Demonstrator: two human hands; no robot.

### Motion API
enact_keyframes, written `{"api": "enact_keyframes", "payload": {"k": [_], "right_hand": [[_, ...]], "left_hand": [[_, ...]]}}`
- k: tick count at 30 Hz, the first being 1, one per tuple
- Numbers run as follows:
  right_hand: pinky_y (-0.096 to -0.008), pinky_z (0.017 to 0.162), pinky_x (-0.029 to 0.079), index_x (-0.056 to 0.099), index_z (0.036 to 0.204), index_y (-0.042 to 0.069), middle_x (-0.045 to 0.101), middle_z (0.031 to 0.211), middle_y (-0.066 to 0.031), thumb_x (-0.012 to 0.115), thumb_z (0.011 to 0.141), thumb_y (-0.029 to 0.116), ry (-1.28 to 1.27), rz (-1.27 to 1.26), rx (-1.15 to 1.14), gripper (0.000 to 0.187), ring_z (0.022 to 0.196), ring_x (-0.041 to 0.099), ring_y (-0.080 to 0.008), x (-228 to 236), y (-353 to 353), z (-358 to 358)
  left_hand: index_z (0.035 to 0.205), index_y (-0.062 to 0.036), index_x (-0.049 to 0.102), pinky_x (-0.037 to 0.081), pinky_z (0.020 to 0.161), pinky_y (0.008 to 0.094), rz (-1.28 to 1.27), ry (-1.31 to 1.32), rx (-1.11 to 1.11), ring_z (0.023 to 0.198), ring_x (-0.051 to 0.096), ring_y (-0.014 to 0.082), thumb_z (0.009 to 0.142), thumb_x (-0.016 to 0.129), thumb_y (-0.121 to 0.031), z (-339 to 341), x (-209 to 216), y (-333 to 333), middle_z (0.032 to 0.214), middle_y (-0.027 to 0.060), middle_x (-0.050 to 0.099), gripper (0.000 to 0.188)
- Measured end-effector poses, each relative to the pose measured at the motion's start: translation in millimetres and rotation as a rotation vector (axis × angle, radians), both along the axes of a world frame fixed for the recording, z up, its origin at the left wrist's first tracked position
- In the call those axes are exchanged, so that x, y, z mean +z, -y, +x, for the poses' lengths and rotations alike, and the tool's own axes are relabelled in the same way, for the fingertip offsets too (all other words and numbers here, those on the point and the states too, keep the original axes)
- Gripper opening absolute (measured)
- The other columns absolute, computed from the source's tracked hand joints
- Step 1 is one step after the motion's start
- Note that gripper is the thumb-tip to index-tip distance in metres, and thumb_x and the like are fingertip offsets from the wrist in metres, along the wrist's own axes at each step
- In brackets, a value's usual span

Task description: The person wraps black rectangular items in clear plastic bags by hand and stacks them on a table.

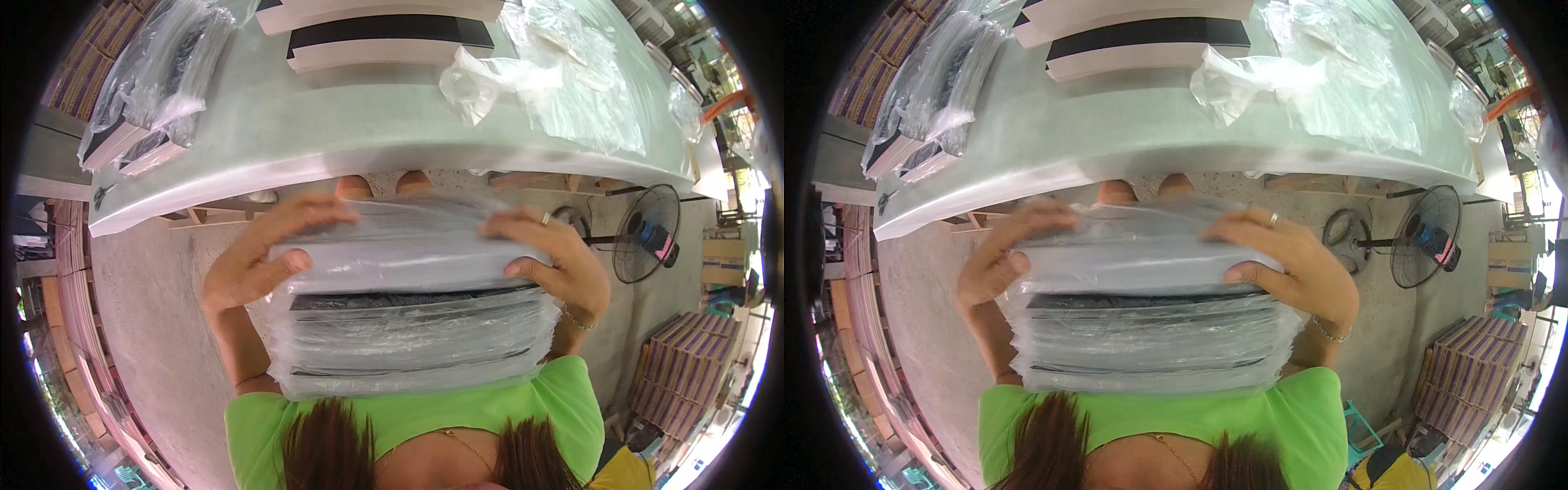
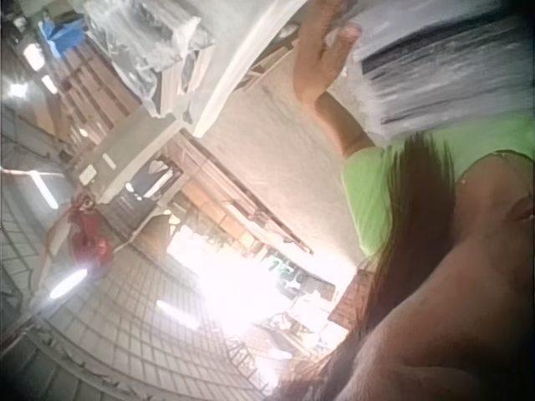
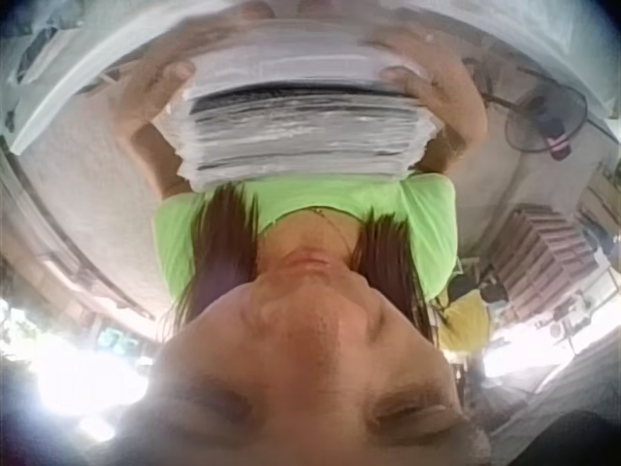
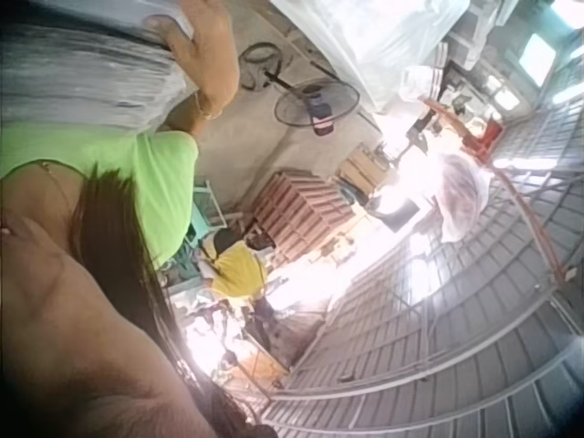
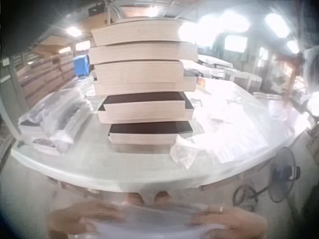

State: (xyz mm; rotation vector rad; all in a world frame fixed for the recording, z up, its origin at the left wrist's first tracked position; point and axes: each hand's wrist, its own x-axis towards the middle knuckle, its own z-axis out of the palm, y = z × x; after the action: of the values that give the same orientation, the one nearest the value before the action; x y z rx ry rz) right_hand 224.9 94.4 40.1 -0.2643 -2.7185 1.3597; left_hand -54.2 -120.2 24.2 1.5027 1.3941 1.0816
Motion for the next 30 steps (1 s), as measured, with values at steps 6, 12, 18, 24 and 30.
{"api": "enact_keyframes", "payload": {"k": [6,12,18,24,30], "right_hand": [[-0.0384,0.09,0.04,0.06,0.108,-0.002,0.057,0.11,-0.0168,0.047,0.09,0.038,-0.066,-0.253,-0.026,0.045,0.103,0.054,-0.029,-18.5,1.1,12.6],[-0.042,0.1,0.03,0.06,0.107,-0.004,0.055,0.116,-0.0184,0.018,0.091,0.06,-0.164,-0.505,-0.121,0.078,0.113,0.047,-0.0322,-57.8,12.3,19.6],[-0.0425,0.103,0.026,0.061,0.103,-0.005,0.058,0.111,-0.02,0.025,0.094,0.051,-0.128,-0.69,-0.206,0.067,0.114,0.046,-0.032,-66.4,17.2,27.4],[-0.0375,0.093,0.038,0.06,0.104,-0.004,0.061,0.1,-0.0176,0.047,0.092,0.035,0.069,-0.773,-0.409,0.043,0.104,0.053,-0.0265,-74.0,-9.3,6.1],[-0.0448,0.091,0.039,0.05,0.125,0.014,0.045,0.125,-0.0171,0.069,0.074,0.013,-0.236,0.657,-0.65,0.054,0.115,0.041,-0.0349,-103.7,-80.5,-82.5]], "left_hand": [[0.114,-0.0024,0.06,0.029,0.099,0.0435,-0.136,0.131,-0.041,0.118,0.042,0.0309,0.077,0.048,-0.066,-2.0,-26.7,10.0,0.121,0.0154,0.052,0.074],[0.114,-0.0008,0.059,0.023,0.102,0.0431,-0.002,0.322,-0.035,0.121,0.039,0.0304,0.069,0.045,-0.079,-0.8,-80.7,28.1,0.127,0.0164,0.046,0.091],[0.114,0.0009,0.057,0.02,0.104,0.0432,0.018,0.378,-0.09,0.122,0.035,0.0292,0.067,0.041,-0.082,0.8,-97.9,40.9,0.129,0.0166,0.044,0.097],[0.113,0.0005,0.059,0.018,0.104,0.043,-0.025,0.389,-0.088,0.121,0.035,0.0285,0.066,0.043,-0.082,-1.8,-103.3,39.8,0.126,0.0162,0.046,0.097],[0.113,-0.0003,0.059,0.018,0.103,0.0424,-0.02,0.413,-0.098,0.12,0.036,0.0284,0.064,0.043,-0.083,-1.3,-108.2,32.5,0.125,0.0153,0.047,0.098]]}}
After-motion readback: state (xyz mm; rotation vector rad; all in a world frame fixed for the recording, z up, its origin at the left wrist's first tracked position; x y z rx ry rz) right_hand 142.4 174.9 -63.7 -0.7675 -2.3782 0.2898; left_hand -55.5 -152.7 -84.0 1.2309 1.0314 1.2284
